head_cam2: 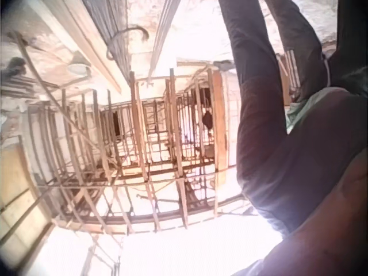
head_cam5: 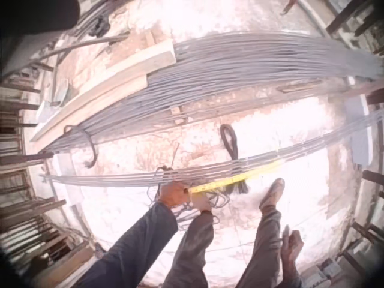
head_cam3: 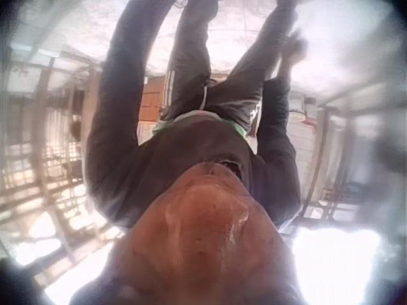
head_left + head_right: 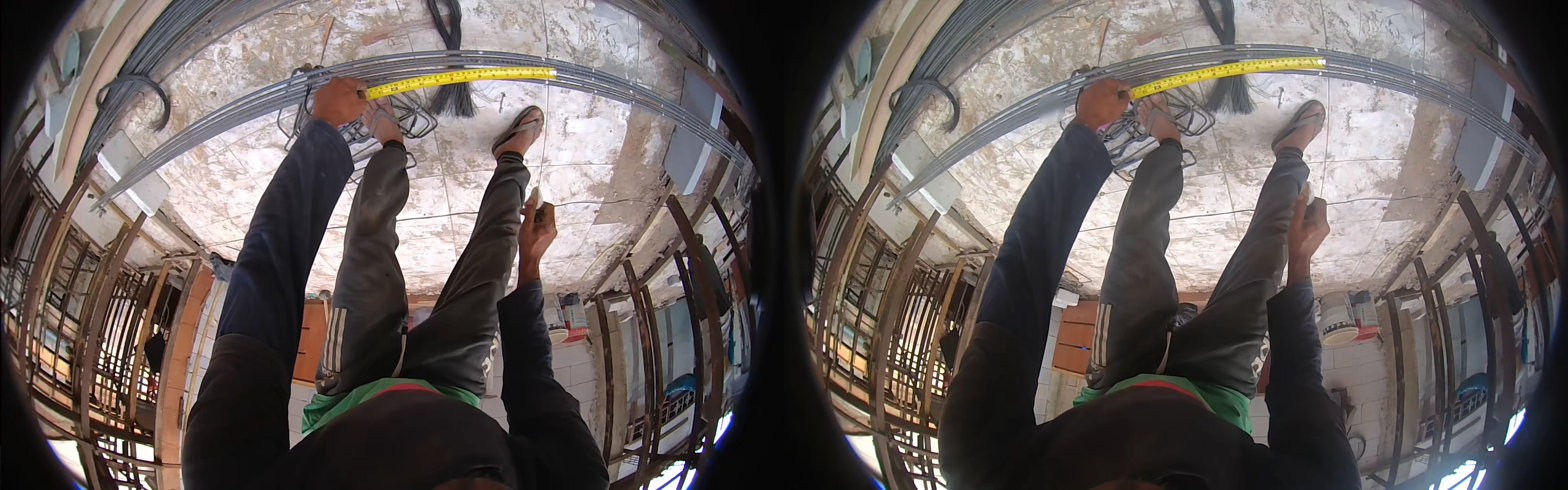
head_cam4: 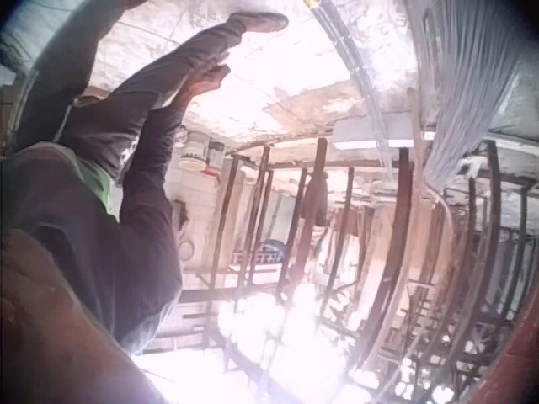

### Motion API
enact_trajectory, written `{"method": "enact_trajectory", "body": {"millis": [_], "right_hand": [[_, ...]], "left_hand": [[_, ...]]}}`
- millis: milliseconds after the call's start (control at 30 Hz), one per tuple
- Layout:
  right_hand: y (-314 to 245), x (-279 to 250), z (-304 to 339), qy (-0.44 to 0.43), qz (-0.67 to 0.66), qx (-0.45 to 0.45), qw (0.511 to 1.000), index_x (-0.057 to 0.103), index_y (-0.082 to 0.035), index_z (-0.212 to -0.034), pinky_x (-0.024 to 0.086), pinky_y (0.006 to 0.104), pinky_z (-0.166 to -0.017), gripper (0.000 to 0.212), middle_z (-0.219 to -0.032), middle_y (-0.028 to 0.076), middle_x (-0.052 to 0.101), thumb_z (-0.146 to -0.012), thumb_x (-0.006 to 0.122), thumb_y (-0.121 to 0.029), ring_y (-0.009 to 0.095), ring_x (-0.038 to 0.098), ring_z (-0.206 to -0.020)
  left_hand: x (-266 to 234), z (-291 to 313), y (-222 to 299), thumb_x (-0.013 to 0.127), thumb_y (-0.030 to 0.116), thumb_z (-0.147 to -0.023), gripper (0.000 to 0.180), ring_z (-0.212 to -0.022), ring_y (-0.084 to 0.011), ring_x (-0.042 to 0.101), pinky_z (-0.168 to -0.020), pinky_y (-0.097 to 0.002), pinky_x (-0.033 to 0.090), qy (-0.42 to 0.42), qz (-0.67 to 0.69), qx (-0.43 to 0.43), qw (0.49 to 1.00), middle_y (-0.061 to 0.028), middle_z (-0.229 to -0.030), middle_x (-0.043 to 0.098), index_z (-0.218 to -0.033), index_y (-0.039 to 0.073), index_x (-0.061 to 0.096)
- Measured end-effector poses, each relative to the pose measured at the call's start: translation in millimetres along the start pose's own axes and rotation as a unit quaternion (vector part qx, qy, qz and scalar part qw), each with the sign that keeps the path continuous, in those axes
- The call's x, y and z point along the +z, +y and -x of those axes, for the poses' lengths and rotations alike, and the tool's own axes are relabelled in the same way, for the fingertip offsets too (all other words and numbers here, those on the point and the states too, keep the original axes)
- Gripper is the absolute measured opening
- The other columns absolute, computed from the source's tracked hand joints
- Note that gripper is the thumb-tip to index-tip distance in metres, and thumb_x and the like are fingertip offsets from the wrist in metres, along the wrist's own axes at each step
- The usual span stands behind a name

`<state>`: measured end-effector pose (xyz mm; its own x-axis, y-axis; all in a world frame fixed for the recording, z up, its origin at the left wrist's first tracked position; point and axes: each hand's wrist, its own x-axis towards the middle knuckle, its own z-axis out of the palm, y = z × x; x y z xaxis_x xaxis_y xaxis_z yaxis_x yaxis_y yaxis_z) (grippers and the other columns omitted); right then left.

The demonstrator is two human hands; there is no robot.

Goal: The person measures bundles of rebar using a yellow tape measure and marks specific points on the metal using a white piece of chalk.

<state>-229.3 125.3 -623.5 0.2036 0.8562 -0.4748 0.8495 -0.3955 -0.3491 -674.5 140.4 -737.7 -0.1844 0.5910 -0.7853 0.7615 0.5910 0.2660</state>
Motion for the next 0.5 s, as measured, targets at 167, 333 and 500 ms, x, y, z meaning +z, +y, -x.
{"method": "enact_trajectory", "body": {"millis": [167, 333, 500], "right_hand": [[-22.6, -18.7, 28.0, 0.057, -0.125, 0.028, 0.990, 0.054, 0.001, -0.069, 0.045, 0.0355, -0.054, 0.046, -0.058, 0.009, 0.055, -0.098, 0.070, -0.031, 0.017, 0.058, -0.055], [-68.9, -3.1, 14.5, -0.009, -0.257, 0.003, 0.966, 0.054, 0.001, -0.074, 0.051, 0.0331, -0.058, 0.038, -0.062, 0.006, 0.054, -0.093, 0.075, -0.023, 0.013, 0.063, -0.062], [-67.3, 0.9, 0.5, -0.078, -0.242, -0.057, 0.965, 0.061, 0.000, -0.081, 0.051, 0.0338, -0.059, 0.026, -0.069, 0.013, 0.070, -0.092, 0.073, -0.021, 0.020, 0.068, -0.060]], "left_hand": [[-18.7, 69.8, -14.4, 0.062, 0.028, -0.087, 0.025, -0.097, -0.0361, 0.069, -0.086, -0.0460, 0.056, -0.024, -0.011, 0.008, 1.000, -0.0148, -0.103, 0.073, -0.103, 0.016, 0.078], [-35.2, 135.3, -48.4, 0.057, 0.027, -0.086, 0.025, -0.087, -0.0356, 0.070, -0.078, -0.0497, 0.056, 0.016, -0.015, -0.018, 1.000, -0.0118, -0.098, 0.073, -0.097, 0.018, 0.077], [-63.8, 154.3, -63.9, 0.061, 0.029, -0.087, 0.024, -0.080, -0.0375, 0.069, -0.072, -0.0449, 0.054, 0.040, 0.029, -0.035, 0.998, -0.0178, -0.084, 0.070, -0.096, 0.012, 0.077]]}}
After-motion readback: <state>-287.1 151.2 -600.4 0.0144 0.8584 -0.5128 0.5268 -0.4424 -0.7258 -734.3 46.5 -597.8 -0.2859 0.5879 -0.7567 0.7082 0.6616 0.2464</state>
